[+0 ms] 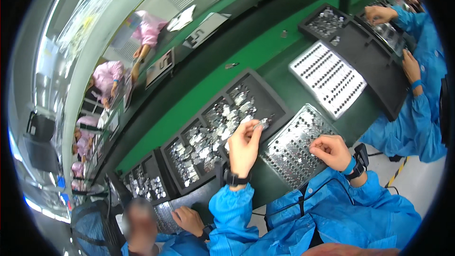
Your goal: Picking up small metal components from a black tray and inserting them into a metal grid fixture on a production line.
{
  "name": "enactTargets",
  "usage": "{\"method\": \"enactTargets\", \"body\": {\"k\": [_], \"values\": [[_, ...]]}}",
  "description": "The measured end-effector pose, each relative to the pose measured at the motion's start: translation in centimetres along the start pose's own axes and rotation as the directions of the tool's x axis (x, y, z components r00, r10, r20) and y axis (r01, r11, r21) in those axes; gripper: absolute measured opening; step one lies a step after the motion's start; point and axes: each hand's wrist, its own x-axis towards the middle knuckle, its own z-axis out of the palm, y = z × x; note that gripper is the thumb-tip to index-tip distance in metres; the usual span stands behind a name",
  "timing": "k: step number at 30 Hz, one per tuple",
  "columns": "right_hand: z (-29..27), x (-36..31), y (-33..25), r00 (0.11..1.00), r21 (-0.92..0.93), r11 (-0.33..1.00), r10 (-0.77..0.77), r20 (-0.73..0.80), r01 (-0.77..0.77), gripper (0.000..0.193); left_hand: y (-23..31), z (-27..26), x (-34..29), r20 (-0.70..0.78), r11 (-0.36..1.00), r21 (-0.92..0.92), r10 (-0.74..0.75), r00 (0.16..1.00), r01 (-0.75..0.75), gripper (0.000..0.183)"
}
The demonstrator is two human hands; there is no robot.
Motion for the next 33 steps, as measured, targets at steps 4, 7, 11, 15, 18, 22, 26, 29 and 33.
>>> {"method": "enactTargets", "body": {"k": [4, 7, 11, 15, 18, 22, 26, 29, 33], "values": [[0.7, -0.2, 0.6, 0.979, -0.102, 0.989, -0.124, -0.159, 0.109, 0.005, -1.4, 1.6, 2.3, -0.074, 0.990, 0.144, -0.003, 0.997, 0.014, 0.020], [0.8, -0.5, 0.8, 0.968, -0.101, 0.991, -0.110, -0.225, 0.089, 0.003, -1.1, 2.1, 3.7, -0.025, 0.873, 0.450, 0.223, 0.974, -0.189, 0.013], [0.6, -0.1, 1.6, 0.973, -0.027, 0.999, -0.030, -0.228, 0.025, 0.004, -1.1, 0.6, 7.8, -0.135, 0.819, 0.477, 0.426, 0.895, -0.318, 0.008], [0.5, 0.1, 1.5, 0.969, 0.068, 0.998, 0.022, -0.246, -0.005, 0.006, -2.8, -0.5, 14.8, -0.190, 0.836, 0.479, 0.396, 0.899, -0.267, 0.015], [0.6, -0.1, 1.5, 0.971, 0.081, 0.996, 0.041, -0.236, -0.023, 0.006, -5.3, 0.7, 20.0, -0.310, 0.823, 0.563, 0.286, 0.907, -0.067, 0.028], [0.7, 0.2, 1.2, 0.967, 0.114, 0.990, 0.102, -0.233, -0.077, 0.005, -7.7, 1.2, 23.9, -0.358, 0.722, 0.656, 0.042, 0.933, 0.220, 0.034], [0.4, 0.1, 1.0, 0.958, 0.160, 0.980, 0.153, -0.244, -0.116, 0.005, -7.4, 1.9, 25.7, -0.283, 0.663, 0.690, -0.122, 0.951, 0.290, 0.032], [0.1, 0.2, 0.8, 0.966, 0.077, 0.990, 0.129, -0.223, -0.114, 0.006, -7.5, 2.3, 25.4, -0.274, 0.668, 0.684, -0.140, 0.952, 0.295, 0.031], [0.0, 0.4, 0.9, 0.963, 0.087, 0.987, 0.149, -0.226, -0.132, 0.006, -7.1, 2.3, 24.7, -0.338, 0.672, 0.656, -0.146, 0.930, 0.344, 0.033]]}}
